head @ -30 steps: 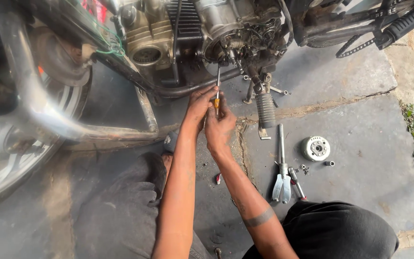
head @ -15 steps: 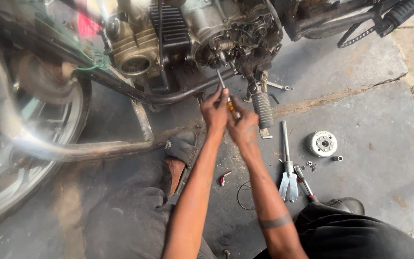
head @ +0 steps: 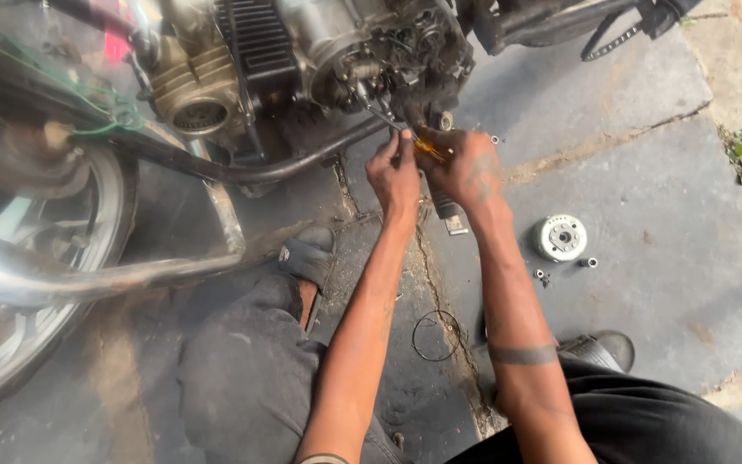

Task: The person sits on the ground beside a motorcycle and works on its exposed engine. They handle a circular engine component, use a socket wrench and screwdriver to loosen and tighten fasteners on the engine case, and pick up small bolts and parts from the ground while switching between tools.

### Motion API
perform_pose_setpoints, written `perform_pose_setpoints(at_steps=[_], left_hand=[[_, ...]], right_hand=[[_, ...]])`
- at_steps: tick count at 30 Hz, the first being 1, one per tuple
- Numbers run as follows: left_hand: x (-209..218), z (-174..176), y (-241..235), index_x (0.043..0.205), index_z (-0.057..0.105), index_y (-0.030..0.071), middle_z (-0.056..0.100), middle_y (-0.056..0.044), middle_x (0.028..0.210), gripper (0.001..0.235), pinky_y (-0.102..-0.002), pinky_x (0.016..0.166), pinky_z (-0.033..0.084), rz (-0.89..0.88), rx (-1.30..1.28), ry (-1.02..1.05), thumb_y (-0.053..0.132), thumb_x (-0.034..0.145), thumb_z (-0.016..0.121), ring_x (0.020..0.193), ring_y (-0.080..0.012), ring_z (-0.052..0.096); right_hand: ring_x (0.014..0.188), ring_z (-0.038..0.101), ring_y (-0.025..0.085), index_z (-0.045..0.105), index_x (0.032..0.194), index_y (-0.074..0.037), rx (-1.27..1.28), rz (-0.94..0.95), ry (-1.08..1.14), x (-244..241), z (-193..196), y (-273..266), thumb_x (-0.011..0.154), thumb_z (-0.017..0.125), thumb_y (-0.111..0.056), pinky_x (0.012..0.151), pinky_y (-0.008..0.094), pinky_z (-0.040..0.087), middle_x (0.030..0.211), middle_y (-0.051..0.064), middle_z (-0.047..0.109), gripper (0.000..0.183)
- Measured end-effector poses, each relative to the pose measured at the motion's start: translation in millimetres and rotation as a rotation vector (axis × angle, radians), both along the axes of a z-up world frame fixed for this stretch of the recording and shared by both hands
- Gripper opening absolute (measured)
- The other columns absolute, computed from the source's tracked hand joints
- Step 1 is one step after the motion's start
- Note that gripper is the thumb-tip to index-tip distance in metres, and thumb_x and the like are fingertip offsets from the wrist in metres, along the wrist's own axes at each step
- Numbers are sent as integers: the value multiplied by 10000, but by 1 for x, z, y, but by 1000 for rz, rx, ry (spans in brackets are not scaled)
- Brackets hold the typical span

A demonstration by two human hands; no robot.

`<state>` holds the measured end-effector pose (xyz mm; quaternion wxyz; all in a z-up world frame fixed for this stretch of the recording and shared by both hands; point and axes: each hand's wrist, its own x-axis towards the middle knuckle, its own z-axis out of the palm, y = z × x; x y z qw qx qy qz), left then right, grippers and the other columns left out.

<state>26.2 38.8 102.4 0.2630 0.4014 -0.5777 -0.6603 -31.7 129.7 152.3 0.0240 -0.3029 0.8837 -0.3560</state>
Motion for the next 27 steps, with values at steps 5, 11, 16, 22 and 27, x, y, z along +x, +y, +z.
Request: perform_pose_setpoints(at_steps=[5, 11, 16, 22, 27], left_hand=[[10, 6, -23, 1103, 792, 49, 746, -166, 965, 264, -429, 790, 507, 29, 75, -24, 253, 964, 699, 830, -263, 617], [55, -28, -59, 867, 783, 36, 749, -33, 785, 312, -323, 735, 508, 26, -234, -297, 345, 915, 779, 717, -139, 683], [76, -78, -50, 810, 740, -18, 682, -69, 722, 275, -309, 543, 503, -21, 172, -146, 237, 876, 819, 582, -147, 611], [70, -39, -39, 853, 741, -16, 693, -76, 699, 200, -271, 483, 545, 65, 374, 118, 177, 905, 757, 537, -136, 632], [40, 62, -8, 1018, 735, -9, 686, -96, 881, 268, -320, 553, 590, -48, 241, 276, 246, 935, 730, 673, -167, 669]], right_hand=[[759, 748, 329, 750, 1211, -95, -83, 55, -4, 30, -27, 7, 886, 802, -245, 704, 416, 579, 934, 205, 748, 362], [961, 716, 375, 617, 1256, -77, 36, 172, -132, 82, -47, 31, 965, 778, -257, 799, 461, 548, 1029, 189, 765, 378], [821, 742, 248, 552, 1335, -45, 177, 288, -550, 86, -72, 57, 908, 768, -234, 707, 388, 582, 994, 169, 759, 515], [818, 714, 178, 684, 1248, -41, -246, 113, -766, 63, -12, 91, 886, 768, -172, 638, 320, 583, 1073, 116, 771, 394], [973, 743, 208, 639, 1170, -7, -876, -79, -534, 16, 23, 99, 932, 765, -20, 847, 337, 649, 1131, 176, 727, 269]])
